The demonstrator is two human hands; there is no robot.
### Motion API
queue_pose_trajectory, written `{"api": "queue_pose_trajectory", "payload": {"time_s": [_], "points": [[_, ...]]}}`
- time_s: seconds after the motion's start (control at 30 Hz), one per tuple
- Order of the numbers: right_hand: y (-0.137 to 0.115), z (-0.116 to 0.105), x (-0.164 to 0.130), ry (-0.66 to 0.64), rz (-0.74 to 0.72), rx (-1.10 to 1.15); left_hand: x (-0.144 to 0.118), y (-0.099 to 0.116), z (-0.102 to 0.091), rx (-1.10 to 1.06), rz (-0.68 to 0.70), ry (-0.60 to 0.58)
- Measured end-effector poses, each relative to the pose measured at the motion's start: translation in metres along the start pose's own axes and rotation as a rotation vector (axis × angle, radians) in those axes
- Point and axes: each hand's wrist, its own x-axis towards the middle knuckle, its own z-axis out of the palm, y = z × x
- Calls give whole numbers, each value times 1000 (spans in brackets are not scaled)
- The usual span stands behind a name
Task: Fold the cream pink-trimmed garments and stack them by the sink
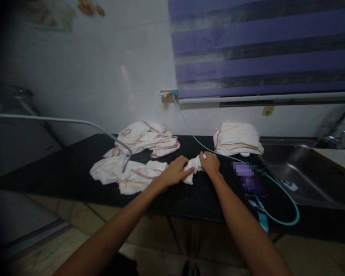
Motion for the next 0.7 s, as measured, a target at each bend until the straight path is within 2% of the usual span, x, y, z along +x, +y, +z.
{"api": "queue_pose_trajectory", "payload": {"time_s": [0.03,0.1,0.17,0.23,0.33,0.4,0.47,0.57,0.7], "points": [[1,0,1,0,1,-3,-4,-6,-18,76,14,11],[1,1,1,5,-1,-10,-14,-26,-54,148,-49,45],[2,0,1,18,0,-11,-32,-55,-81,207,-227,-48],[3,-2,1,31,7,-1,-56,-83,-93,245,-382,-168],[3,-4,0,29,4,17,-93,-104,-84,330,-374,-74],[2,-5,-2,22,-5,25,-109,-102,-72,458,-375,-22],[0,-5,-4,15,-12,28,-115,-89,-61,592,-406,-24],[-2,-4,-6,1,-9,21,-115,-59,-53,700,-416,-62],[-3,-5,-7,2,15,10,-111,-18,-49,705,-472,-156]]}}
